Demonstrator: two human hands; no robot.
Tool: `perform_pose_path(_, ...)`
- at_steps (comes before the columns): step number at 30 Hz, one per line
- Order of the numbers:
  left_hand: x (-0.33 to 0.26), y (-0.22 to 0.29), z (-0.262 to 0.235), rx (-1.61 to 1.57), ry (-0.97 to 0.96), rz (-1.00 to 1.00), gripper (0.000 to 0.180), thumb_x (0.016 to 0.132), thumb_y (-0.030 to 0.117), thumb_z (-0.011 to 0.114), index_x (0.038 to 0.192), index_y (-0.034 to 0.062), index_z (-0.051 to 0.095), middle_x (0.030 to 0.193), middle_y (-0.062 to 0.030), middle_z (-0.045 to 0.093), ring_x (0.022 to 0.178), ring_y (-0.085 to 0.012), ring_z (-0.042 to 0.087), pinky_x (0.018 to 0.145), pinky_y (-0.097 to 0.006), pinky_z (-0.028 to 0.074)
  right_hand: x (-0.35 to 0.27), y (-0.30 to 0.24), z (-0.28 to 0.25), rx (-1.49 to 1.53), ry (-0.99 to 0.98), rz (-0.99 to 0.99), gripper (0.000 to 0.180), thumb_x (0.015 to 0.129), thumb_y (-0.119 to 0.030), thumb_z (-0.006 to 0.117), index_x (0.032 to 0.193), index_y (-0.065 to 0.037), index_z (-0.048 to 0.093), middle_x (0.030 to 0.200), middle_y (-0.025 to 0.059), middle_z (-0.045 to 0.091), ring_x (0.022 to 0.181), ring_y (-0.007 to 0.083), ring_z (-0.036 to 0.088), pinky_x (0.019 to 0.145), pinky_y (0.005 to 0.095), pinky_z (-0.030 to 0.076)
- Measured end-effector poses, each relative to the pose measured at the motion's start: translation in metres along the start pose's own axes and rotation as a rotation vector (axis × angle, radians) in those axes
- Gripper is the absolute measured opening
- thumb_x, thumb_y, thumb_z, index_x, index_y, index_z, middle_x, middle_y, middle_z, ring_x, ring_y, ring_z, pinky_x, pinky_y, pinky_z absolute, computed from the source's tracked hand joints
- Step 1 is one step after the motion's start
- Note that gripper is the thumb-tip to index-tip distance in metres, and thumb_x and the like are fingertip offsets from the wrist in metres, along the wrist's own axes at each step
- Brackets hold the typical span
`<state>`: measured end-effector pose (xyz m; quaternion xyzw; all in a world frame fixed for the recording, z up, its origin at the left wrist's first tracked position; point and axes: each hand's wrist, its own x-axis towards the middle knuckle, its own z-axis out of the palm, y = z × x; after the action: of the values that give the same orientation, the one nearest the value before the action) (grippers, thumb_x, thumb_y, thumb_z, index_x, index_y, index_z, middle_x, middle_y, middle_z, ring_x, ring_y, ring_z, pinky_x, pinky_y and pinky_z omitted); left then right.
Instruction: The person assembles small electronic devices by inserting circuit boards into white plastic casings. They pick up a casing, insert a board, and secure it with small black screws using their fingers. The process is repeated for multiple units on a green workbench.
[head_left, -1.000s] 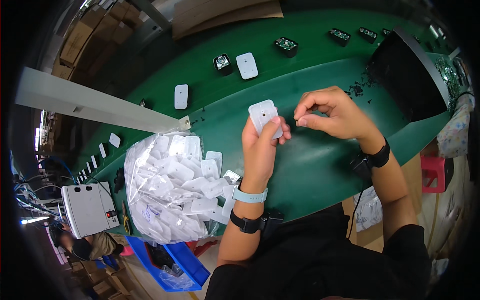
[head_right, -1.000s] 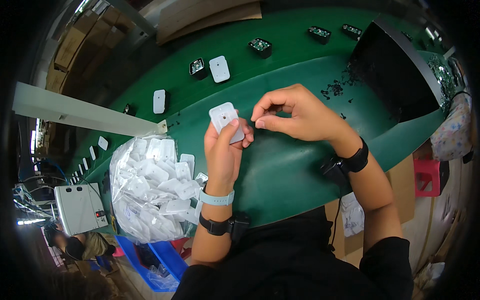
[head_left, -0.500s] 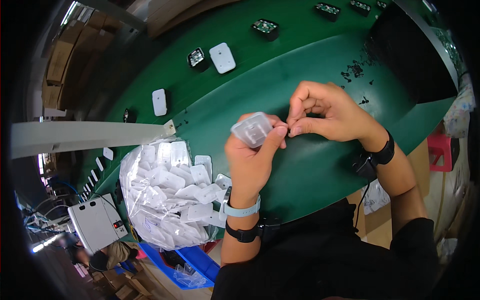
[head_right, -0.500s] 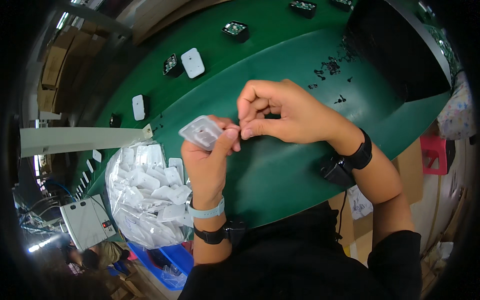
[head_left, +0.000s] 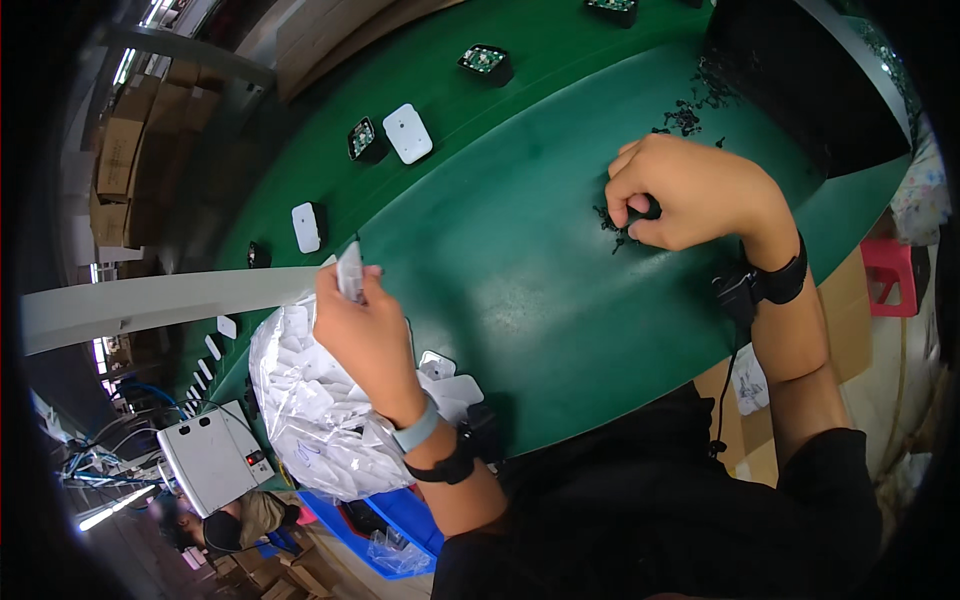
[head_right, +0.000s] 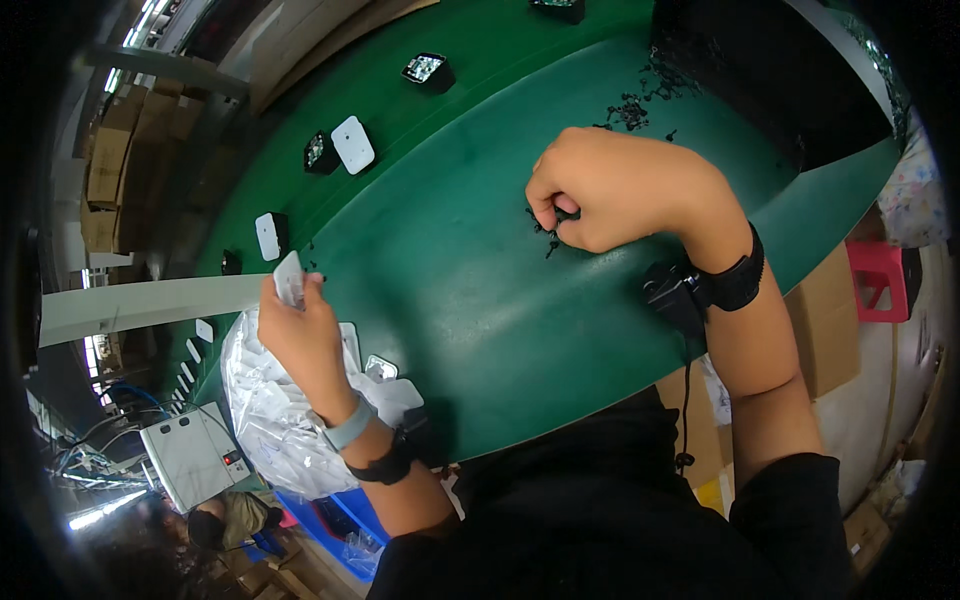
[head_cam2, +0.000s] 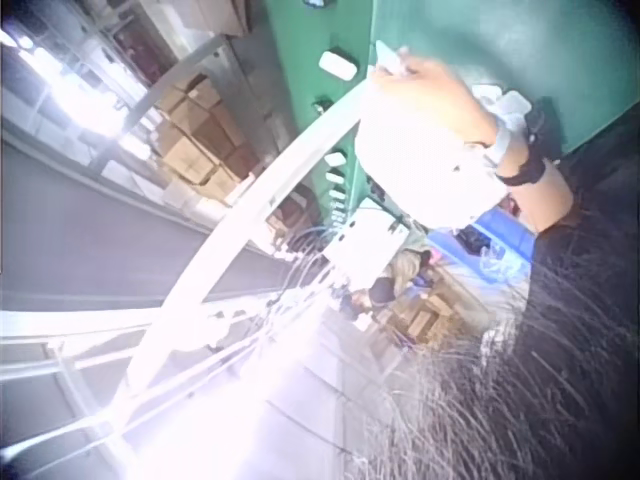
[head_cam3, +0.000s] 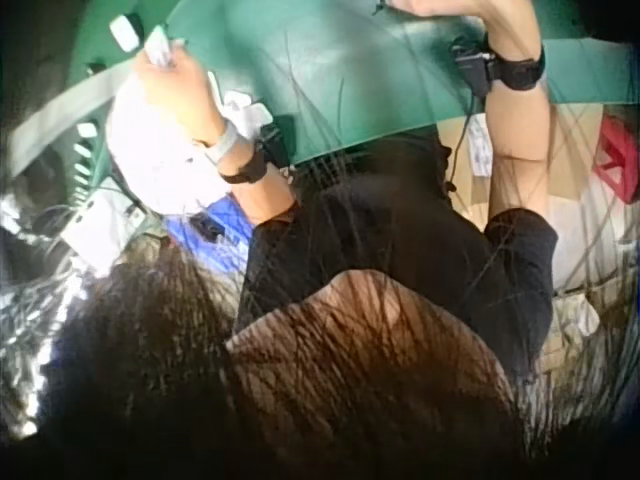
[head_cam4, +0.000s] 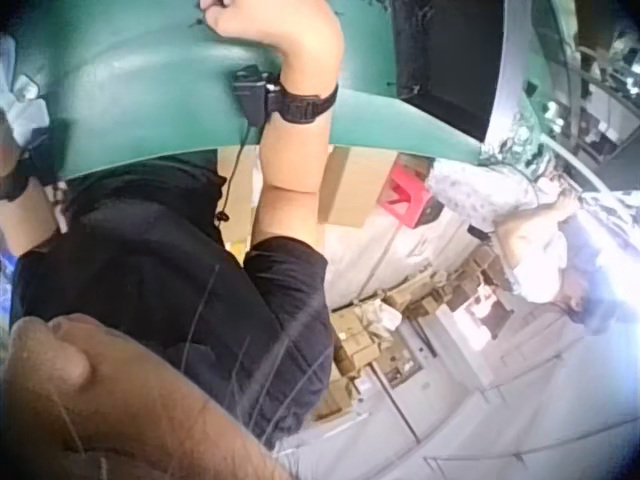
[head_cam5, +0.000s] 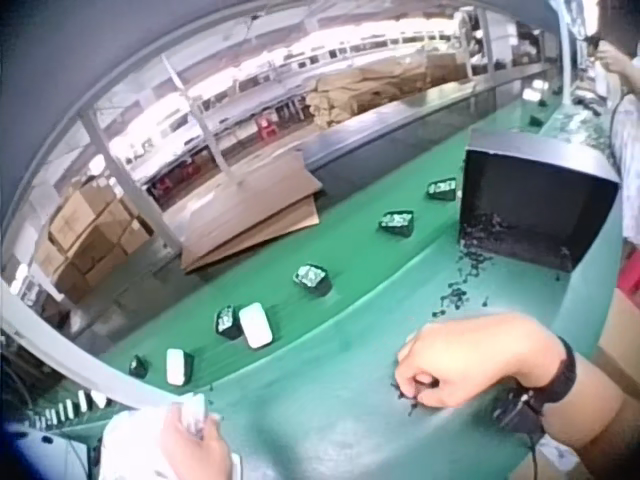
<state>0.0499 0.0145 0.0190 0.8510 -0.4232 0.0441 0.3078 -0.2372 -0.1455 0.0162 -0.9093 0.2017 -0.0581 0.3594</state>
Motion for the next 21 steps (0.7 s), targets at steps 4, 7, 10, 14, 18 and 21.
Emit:
perform_pose_path(4,0.014,-0.038,0.002,0.197,-0.010,0.022,0.018,0.082,0.002,0.073,0.093,-0.0061,0.061,0.082,-0.0241,0.068,0.071,-0.0368,0.066,0.067,-0.044,0.050,0.001,-0.015,0.003,-0.079,-0.100,0.074,0.010,0.068,-0.003,0.066,0.076,-0.003,0.070,0.067,0.0077,0.060,0.070,0.0277,0.060,0.062,0.0395,0.048)
perform_pose_path(7,0.013,-0.033,-0.002,0.187,0.003,0.017,0.021,0.082,0.003,0.074,0.096,-0.0061,0.060,0.083,-0.0220,0.068,0.072,-0.0371,0.066,0.068,-0.045,0.051,0.001,-0.007,0.020,-0.143,-0.039,0.048,0.009,0.067,-0.001,0.064,0.074,-0.002,0.069,0.069,0.0115,0.063,0.070,0.0318,0.062,0.061,0.0416,0.049)
perform_pose_path(10,0.010,-0.033,-0.004,-0.072,-0.030,-0.006,0.028,0.083,0.006,0.076,0.102,-0.0036,0.058,0.085,-0.0139,0.067,0.068,-0.0277,0.064,0.064,-0.041,0.050,0.002,-0.007,0.024,-0.207,0.025,0.016,0.008,0.066,0.000,0.062,0.072,0.000,0.068,0.068,0.0169,0.065,0.066,0.0369,0.063,0.058,0.0435,0.049)
perform_pose_path(14,-0.009,0.031,-0.009,-0.728,-0.336,-0.268,0.034,0.084,0.010,0.078,0.108,0.0062,0.054,0.078,0.0019,0.056,0.059,-0.0063,0.049,0.052,-0.022,0.038,0.002,-0.004,0.025,-0.180,0.044,-0.055,0.004,0.076,-0.003,0.065,0.075,0.001,0.067,0.072,0.0115,0.066,0.073,0.0326,0.063,0.065,0.0415,0.051)
perform_pose_path(18,-0.029,0.066,0.016,-0.972,-0.663,-0.347,0.031,0.086,0.008,0.074,0.109,0.0090,0.053,0.082,0.0014,0.056,0.056,-0.0065,0.049,0.049,-0.022,0.037,0.009,-0.010,0.019,0.196,0.125,-0.276,0.010,0.082,-0.009,0.067,0.080,0.001,0.068,0.075,0.0128,0.069,0.065,0.0293,0.066,0.060,0.0386,0.052)
perform_pose_path(21,-0.041,0.064,0.043,-1.121,-0.717,-0.328,0.034,0.088,-0.002,0.068,0.114,0.0075,0.049,0.082,-0.0013,0.058,0.052,-0.0074,0.050,0.045,-0.021,0.035,0.009,-0.024,0.007,0.437,0.079,-0.151,0.008,0.083,-0.007,0.069,0.085,0.001,0.069,0.078,0.0096,0.070,0.066,0.0178,0.066,0.062,0.0306,0.053)
